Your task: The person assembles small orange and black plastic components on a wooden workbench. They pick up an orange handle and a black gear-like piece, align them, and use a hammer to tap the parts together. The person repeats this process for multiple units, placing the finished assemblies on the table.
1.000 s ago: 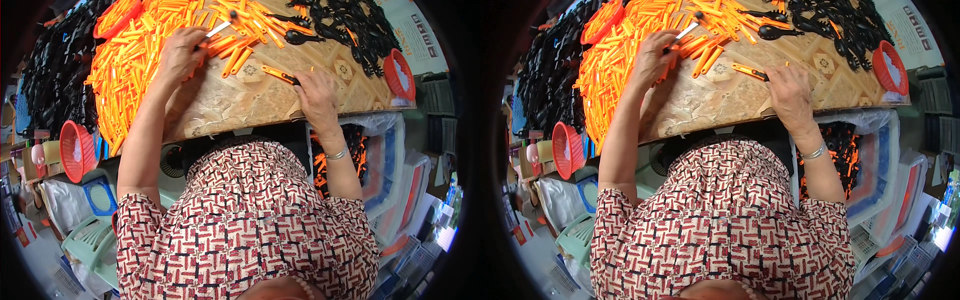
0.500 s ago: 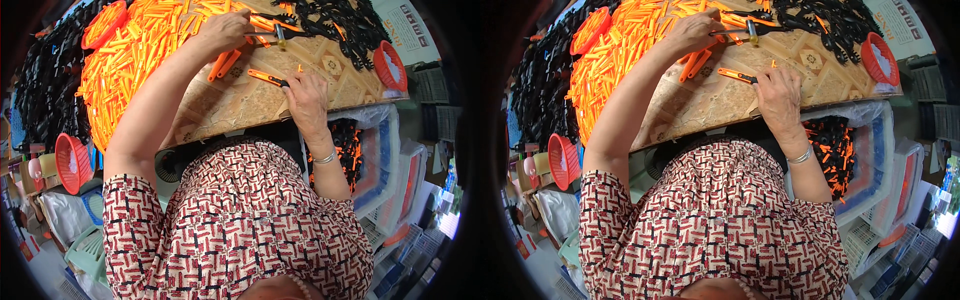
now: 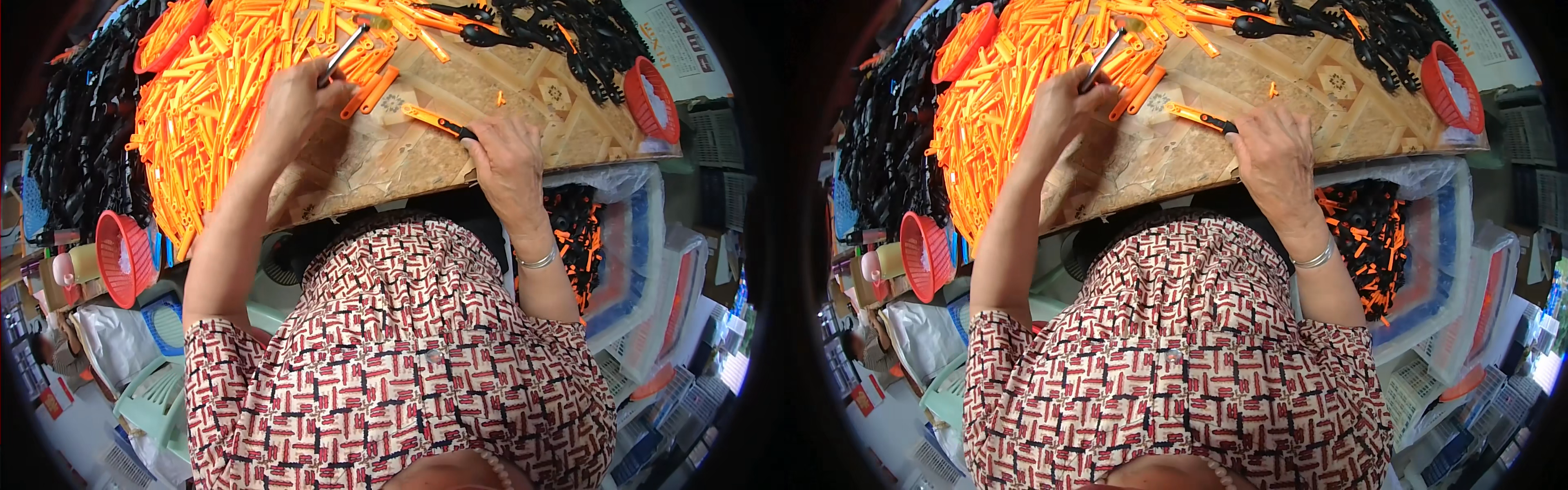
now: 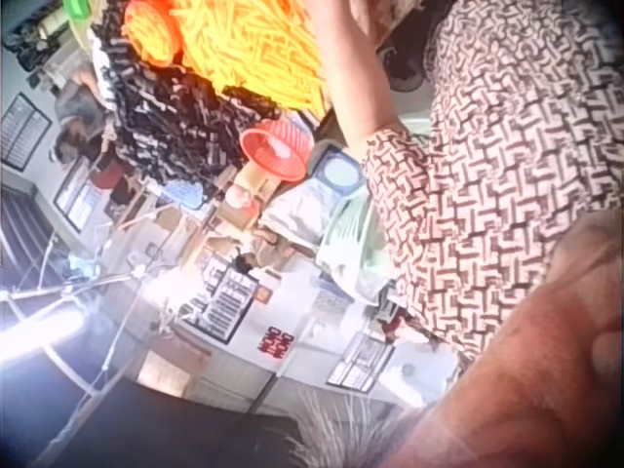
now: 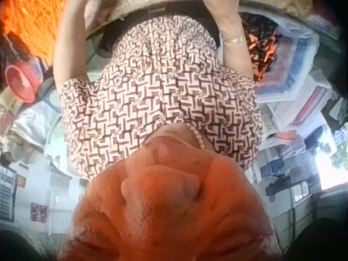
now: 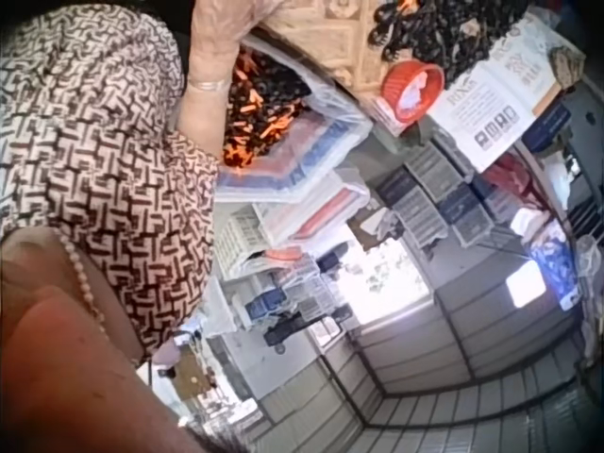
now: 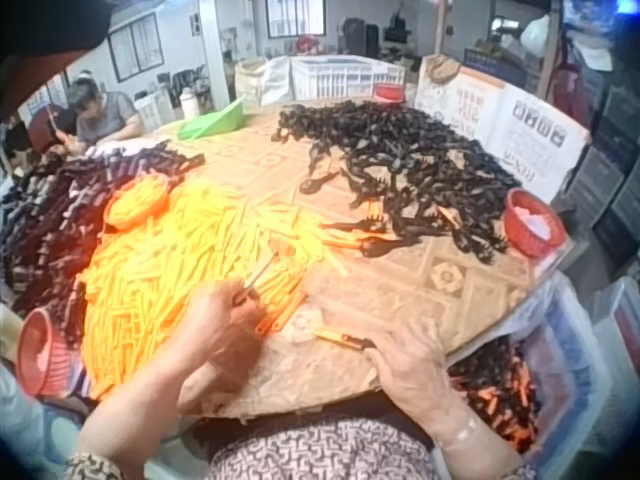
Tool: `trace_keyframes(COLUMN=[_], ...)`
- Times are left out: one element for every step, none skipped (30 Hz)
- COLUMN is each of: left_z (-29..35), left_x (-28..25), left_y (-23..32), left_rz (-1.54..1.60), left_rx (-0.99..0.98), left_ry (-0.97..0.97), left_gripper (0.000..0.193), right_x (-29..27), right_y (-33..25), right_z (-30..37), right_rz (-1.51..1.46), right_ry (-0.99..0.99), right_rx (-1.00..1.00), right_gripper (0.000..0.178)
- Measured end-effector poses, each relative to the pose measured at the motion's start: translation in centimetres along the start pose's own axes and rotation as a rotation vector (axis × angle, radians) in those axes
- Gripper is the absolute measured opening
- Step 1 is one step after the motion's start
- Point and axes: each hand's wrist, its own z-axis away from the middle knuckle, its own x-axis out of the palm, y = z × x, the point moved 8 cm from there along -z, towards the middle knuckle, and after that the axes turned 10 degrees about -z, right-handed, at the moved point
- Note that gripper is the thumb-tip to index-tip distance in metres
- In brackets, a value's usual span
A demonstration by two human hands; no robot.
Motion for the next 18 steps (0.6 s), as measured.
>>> trace_keyframes(left_z=[0.7,0.9,1.4,1.7,1.5,1.5,1.5,1.5,1.7,1.7,1.7,1.6,1.9,2.1,2.4,3.0,3.7,4.3], left_x=[0.4,0.8,1.3,1.4,1.7,1.8,1.8,1.8,1.9,1.9,2.0,2.5,2.6,3.0,2.8,3.0,3.1,3.6], left_y=[-0.2,-0.1,-0.2,-0.2,-0.5,-0.6,-0.6,-0.7,-0.6,-1.2,-1.6,-1.9,-2.1,-2.3,-1.8,-1.4,-0.6,-0.1], left_rz=[-0.007,-0.047,-0.085,-0.123,-0.158,-0.137,-0.116,-0.095,-0.122,-0.059,0.003,0.068,0.228,0.344,0.459,0.579,0.640,0.644], left_rx=[-0.056,0.014,0.083,0.153,0.140,0.131,0.122,0.113,0.143,0.100,0.056,0.016,0.046,0.028,0.011,-0.013,0.038,0.066], left_ry=[-0.048,-0.009,0.034,0.076,0.082,0.074,0.065,0.057,0.118,0.093,0.068,0.035,0.056,-0.014,-0.087,-0.166,-0.224,-0.319], left_gripper=[0.031,0.031,0.031,0.031,0.031,0.031,0.032,0.032,0.028,0.028,0.027,0.026,0.022,0.021,0.021,0.020,0.019,0.019], right_x=[0.0,0.0,0.1,0.2,0.3,0.4,0.6,0.7,0.8,0.8,0.9,1.0,1.1,1.2,1.4,1.5,1.6,1.6], right_y=[-0.2,-0.4,-0.8,-1.1,-1.4,-1.6,-1.8,-2.0,-2.2,-2.4,-2.6,-2.6,-2.9,-3.1,-3.1,-3.1,-3.1,-3.0], right_z=[0.1,0.3,0.2,0.2,0.2,0.2,0.3,0.4,0.5,0.7,0.8,1.1,1.2,1.3,1.4,1.8,2.3,2.8], right_rz=[-0.009,-0.018,-0.028,-0.038,-0.048,-0.049,-0.049,-0.050,-0.050,-0.051,-0.050,-0.071,-0.092,-0.112,-0.100,-0.130,-0.160,-0.189], right_ry=[-0.001,-0.002,-0.004,-0.007,-0.010,-0.016,-0.023,-0.029,-0.033,-0.036,-0.040,-0.047,-0.054,-0.061,-0.086,-0.108,-0.129,-0.146], right_rx=[-0.003,-0.005,-0.014,-0.022,-0.030,-0.029,-0.027,-0.026,-0.027,-0.028,-0.029,-0.027,-0.025,-0.022,-0.014,0.007,0.029,0.046], right_gripper=[0.023,0.023,0.023,0.023,0.023,0.022,0.022,0.022,0.022,0.021,0.021,0.021,0.021,0.021,0.021,0.020,0.020,0.019])
